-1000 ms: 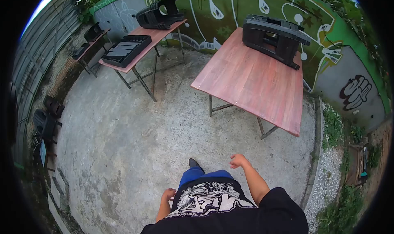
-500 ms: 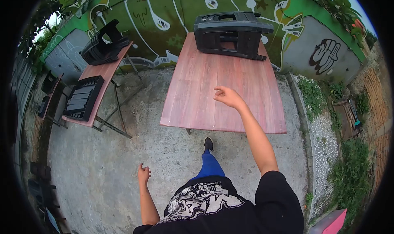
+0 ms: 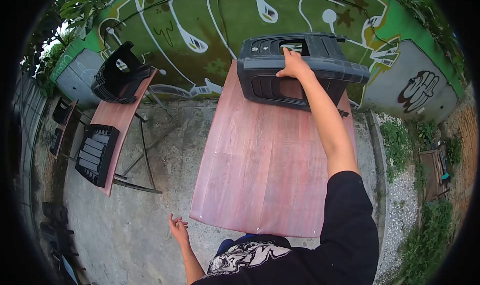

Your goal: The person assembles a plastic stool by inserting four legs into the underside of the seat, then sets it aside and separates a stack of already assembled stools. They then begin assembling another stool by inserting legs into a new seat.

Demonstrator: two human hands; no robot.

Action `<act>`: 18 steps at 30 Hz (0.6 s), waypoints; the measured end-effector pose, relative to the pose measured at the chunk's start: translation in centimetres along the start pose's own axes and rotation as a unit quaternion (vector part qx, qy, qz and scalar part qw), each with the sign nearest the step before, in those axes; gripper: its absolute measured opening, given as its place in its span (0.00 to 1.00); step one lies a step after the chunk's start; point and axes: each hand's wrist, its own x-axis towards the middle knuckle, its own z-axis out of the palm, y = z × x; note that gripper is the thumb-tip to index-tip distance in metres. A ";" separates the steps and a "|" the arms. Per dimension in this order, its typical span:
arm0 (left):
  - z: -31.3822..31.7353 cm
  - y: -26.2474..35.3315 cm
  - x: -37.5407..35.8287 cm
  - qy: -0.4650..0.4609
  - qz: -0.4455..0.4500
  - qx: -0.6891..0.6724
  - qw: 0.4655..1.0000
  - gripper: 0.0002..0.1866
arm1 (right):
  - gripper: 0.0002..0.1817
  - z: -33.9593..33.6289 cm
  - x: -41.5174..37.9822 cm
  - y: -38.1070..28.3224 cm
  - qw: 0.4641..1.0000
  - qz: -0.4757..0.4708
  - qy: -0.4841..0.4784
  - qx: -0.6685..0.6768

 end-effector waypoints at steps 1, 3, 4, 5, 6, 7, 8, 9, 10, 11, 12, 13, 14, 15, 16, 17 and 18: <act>-0.1 0.5 -0.2 -0.009 0.005 0.005 1.000 0.30 | 0.64 1.1 1.5 0.7 0.999 0.012 -0.020 -0.027; 0.2 1.0 0.2 -0.004 -0.007 0.021 1.000 0.30 | 0.65 2.5 4.2 2.1 0.997 0.010 -0.011 -0.070; 0.8 1.6 0.8 -0.003 -0.017 0.027 0.999 0.30 | 0.66 3.2 5.0 2.6 0.991 0.030 -0.058 -0.114; 1.1 1.9 1.2 -0.001 -0.018 0.029 0.999 0.30 | 0.67 4.1 5.2 2.9 0.980 0.049 -0.109 -0.157; 1.2 2.0 1.4 -0.009 -0.008 0.041 0.999 0.30 | 0.64 4.9 5.3 3.1 0.978 0.043 -0.082 -0.186; 1.1 2.4 1.4 -0.019 0.001 0.052 0.998 0.30 | 0.64 5.1 5.5 3.2 0.978 0.042 -0.088 -0.186; 1.3 3.2 1.3 -0.020 -0.005 0.054 0.998 0.30 | 0.63 4.6 5.7 3.2 0.977 0.033 -0.099 -0.187; 1.5 4.0 1.2 -0.039 -0.002 0.070 0.997 0.30 | 0.62 4.2 5.6 3.0 0.976 0.024 -0.109 -0.188; 1.4 4.9 1.7 -0.058 0.006 0.085 0.995 0.30 | 0.57 4.0 5.1 2.9 0.977 -0.014 -0.075 -0.200; 1.2 5.5 2.5 -0.059 0.009 0.085 0.995 0.30 | 0.57 3.8 4.6 2.5 0.977 -0.011 -0.073 -0.199; 1.3 5.8 2.8 -0.054 0.010 0.096 0.994 0.30 | 0.55 3.4 3.9 2.2 0.978 -0.024 -0.077 -0.192; 1.6 6.0 2.7 -0.048 0.008 0.103 0.993 0.30 | 0.53 3.0 3.2 1.8 0.978 -0.041 -0.081 -0.188; 1.7 6.8 2.9 -0.049 0.004 0.092 0.995 0.31 | 0.53 2.9 2.0 1.5 0.980 -0.082 -0.041 -0.179; 1.6 7.1 3.4 -0.052 0.003 0.093 0.994 0.31 | 0.53 3.1 0.7 1.1 0.979 -0.080 -0.043 -0.181; 1.7 7.3 3.9 -0.061 0.012 0.084 0.995 0.31 | 0.53 2.9 -0.3 0.3 0.979 -0.076 -0.061 -0.177; 1.8 7.8 4.6 -0.073 0.022 0.077 0.994 0.31 | 0.54 2.6 -1.3 -0.5 0.979 -0.068 -0.080 -0.172; 1.5 7.9 4.9 -0.085 0.020 0.080 0.993 0.31 | 0.53 2.4 -2.9 -1.1 0.981 -0.072 -0.088 -0.154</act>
